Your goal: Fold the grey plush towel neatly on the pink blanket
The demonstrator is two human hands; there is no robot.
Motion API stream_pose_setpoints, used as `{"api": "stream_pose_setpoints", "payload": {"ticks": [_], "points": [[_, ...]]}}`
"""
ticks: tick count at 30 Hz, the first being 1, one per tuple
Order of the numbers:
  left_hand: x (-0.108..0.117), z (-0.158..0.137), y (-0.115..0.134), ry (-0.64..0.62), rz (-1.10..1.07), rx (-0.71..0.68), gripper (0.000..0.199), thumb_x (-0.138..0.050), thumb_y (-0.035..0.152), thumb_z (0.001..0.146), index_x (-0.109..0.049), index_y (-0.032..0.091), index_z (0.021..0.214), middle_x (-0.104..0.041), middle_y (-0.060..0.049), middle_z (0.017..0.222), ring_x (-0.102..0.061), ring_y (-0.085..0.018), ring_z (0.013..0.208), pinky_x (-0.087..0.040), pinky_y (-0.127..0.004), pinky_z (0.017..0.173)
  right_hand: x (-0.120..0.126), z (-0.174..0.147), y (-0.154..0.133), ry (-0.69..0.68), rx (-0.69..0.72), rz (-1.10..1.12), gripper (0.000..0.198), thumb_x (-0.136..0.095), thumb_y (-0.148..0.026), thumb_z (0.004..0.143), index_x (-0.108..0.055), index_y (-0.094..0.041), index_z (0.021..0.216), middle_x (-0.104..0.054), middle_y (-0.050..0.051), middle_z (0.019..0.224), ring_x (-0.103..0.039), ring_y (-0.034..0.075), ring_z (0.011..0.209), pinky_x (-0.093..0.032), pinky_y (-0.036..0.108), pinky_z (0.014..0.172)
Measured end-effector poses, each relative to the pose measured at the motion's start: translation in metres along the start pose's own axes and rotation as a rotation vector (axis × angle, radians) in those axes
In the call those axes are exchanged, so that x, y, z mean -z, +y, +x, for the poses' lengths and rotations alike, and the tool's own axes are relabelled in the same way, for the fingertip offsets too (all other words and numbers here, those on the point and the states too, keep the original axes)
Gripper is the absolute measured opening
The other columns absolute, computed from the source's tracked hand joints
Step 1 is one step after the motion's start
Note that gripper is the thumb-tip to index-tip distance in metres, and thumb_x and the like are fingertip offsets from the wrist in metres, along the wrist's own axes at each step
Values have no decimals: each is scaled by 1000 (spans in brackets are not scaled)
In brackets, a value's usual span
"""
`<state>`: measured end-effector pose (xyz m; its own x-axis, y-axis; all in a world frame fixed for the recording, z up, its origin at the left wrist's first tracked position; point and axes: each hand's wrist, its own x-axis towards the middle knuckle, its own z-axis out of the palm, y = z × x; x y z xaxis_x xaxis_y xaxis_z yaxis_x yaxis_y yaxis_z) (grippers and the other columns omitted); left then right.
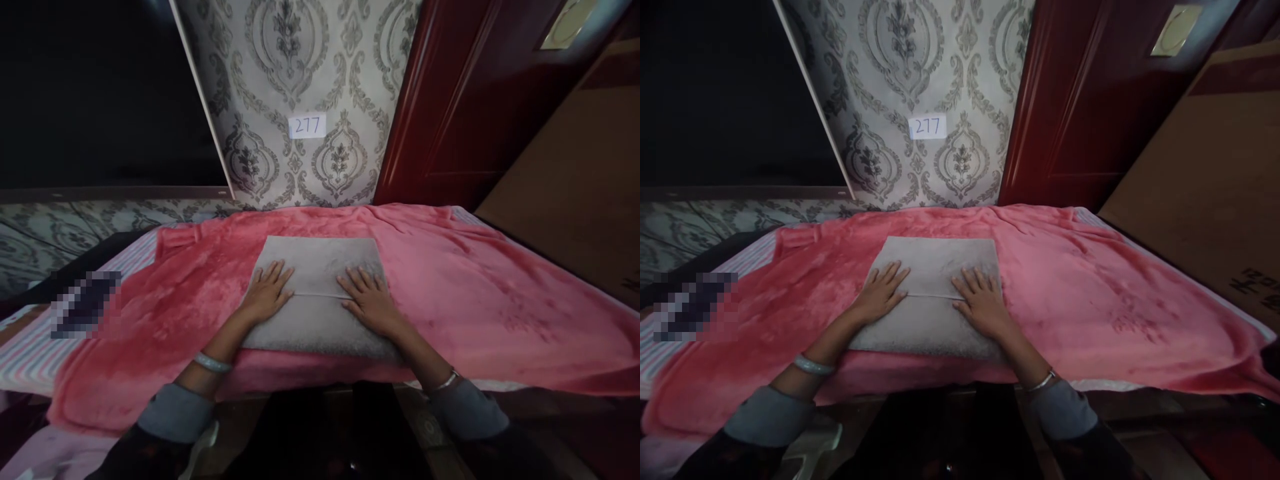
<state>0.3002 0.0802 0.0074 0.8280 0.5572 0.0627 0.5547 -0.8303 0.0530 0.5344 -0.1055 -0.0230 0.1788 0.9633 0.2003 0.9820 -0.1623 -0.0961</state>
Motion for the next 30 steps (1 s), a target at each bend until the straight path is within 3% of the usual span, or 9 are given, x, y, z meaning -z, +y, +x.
{"api": "stream_pose_setpoints", "payload": {"ticks": [3, 10, 17, 22, 26, 30], "points": [[-8, 0, -4, -20, 21, -6, 61, -36, 44, 101, -25, 23, 158, -13, -13, 167, -11, -30, 154, -14, -59, 122, -8, -4, 2, -16, -1, -7, 57, -36, -51, 103, -30, -35, 157, -20, 5, 166, -16, 33, 152, -19, 62, 117], [-11, -4, -6, -9, 20, 37, 67, -33, 51, 100, -23, 19, 158, -11, -14, 167, -10, -28, 154, -12, -54, 123, 0, -18, 10, -70, -7, 39, 59, -31, -53, 103, -30, -30, 157, -20, 4, 165, -16, 28, 152, -21, 54, 121], [-13, -31, -27, -25, -35, 101, 75, -29, 57, 98, -19, 13, 159, -12, -15, 166, -10, -27, 154, -19, -53, 122, -1, -40, 18, -47, -34, 99, 59, -31, -49, 103, -27, -26, 158, -22, 7, 165, -19, 26, 152, -21, 55, 120], [-2, -50, -36, -59, -28, 154, 71, -32, 53, 99, -24, 13, 157, -19, -15, 165, -16, -28, 153, -19, -56, 122, 5, -59, 21, -39, -107, 173, 57, -29, -47, 103, -35, -25, 155, -28, 9, 162, -23, 27, 151, -27, 59, 117], [8, -52, -3, 54, 7, 121, 62, -34, 49, 100, -39, 15, 151, -30, -15, 162, -18, -31, 153, -18, -60, 121, 17, -60, 2, 62, -130, 154, 56, -27, -45, 103, -39, -23, 154, -41, 11, 156, -30, 28, 148, -25, 60, 117], [1, -48, 59, 99, -34, -143, 61, -38, 47, 100, -34, 19, 154, -25, -12, 164, -18, -27, 153, -18, -55, 122, 17, -49, -32, 70, -52, 79, 59, -32, -46, 103, -36, -21, 155, -33, 11, 160, -25, 28, 150, -24, 55, 119]]}}
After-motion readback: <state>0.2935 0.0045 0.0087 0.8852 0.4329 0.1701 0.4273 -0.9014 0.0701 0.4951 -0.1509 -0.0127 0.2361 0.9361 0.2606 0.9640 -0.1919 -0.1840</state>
